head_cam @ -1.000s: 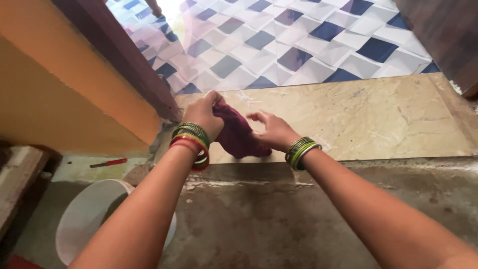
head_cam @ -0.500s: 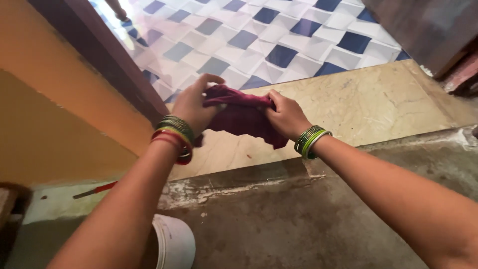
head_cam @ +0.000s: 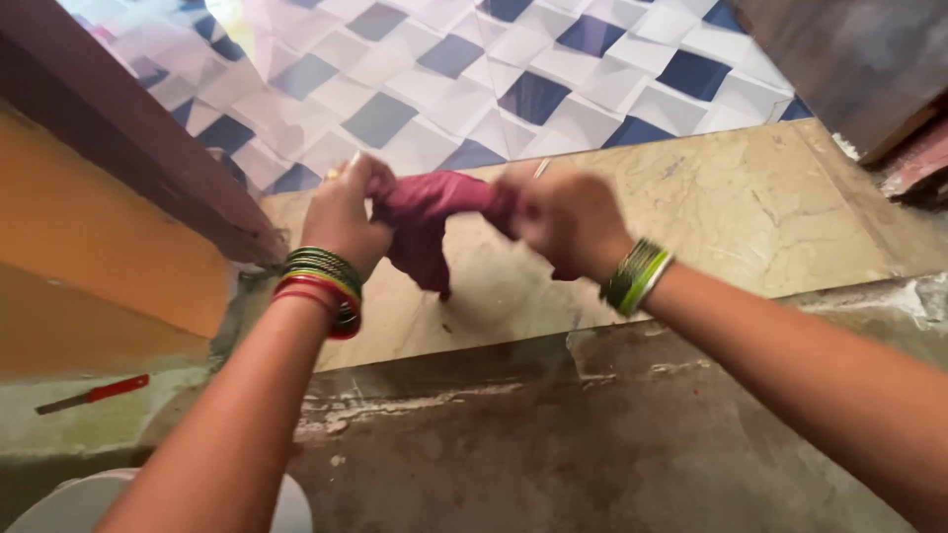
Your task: The person wrings a cloth in a bucket of water and wipes a stone threshold and a concrete floor by hand. The person picks up a rug and wipes the floor area beneath it with the cloth.
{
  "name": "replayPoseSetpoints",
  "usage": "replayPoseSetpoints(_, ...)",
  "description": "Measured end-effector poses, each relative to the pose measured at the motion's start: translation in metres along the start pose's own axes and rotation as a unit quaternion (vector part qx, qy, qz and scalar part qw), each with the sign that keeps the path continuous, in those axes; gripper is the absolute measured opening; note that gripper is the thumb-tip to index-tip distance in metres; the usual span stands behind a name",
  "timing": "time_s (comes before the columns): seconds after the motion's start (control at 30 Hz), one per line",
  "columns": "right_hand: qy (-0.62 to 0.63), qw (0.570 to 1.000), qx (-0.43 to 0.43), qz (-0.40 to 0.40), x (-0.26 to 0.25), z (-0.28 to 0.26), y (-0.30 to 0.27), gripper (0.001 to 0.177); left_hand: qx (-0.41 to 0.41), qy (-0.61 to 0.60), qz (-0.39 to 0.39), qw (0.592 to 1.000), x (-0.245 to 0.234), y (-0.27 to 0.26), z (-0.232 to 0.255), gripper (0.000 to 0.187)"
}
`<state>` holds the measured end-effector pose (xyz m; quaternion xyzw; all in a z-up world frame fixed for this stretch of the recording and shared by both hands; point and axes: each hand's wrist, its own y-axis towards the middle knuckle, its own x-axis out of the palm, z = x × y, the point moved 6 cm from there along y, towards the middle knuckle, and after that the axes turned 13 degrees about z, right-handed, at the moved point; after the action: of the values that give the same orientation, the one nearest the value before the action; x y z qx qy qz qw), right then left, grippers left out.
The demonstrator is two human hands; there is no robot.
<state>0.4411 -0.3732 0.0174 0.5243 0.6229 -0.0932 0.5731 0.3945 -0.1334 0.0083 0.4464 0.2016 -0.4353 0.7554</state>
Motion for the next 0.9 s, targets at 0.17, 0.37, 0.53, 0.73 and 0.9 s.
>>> replayPoseSetpoints(0.17, 0.071, 0.963, -0.236, -0.111, 0.080, -0.033, -0.050, 0.034, -0.092, 0.110, -0.136, 0.980, 0.044, -0.042, -0.057, 0.065)
replayPoseSetpoints(0.37, 0.099, 0.960, -0.263, -0.015, 0.157, -0.037, -0.057, 0.054, -0.165, 0.036, -0.159, 0.973, 0.095, -0.054, -0.094, 0.081)
replayPoseSetpoints(0.53, -0.041, 0.992, -0.116, 0.010, 0.175, 0.048, -0.017, 0.059, -0.141, 0.102, -0.232, 0.957, 0.117, -0.021, -0.130, 0.109)
replayPoseSetpoints(0.73, -0.275, 0.956, -0.010, 0.098, 0.144, 0.252, -0.026, 0.062, -0.109, 0.241, -0.334, 0.905, 0.113, -0.007, -0.193, 0.136)
replayPoseSetpoints(0.9, -0.130, 0.949, 0.251, 0.138, 0.142, 0.365, -0.006, 0.075, -0.152, 0.295, -0.394, 0.857, 0.096, -0.014, -0.176, 0.128)
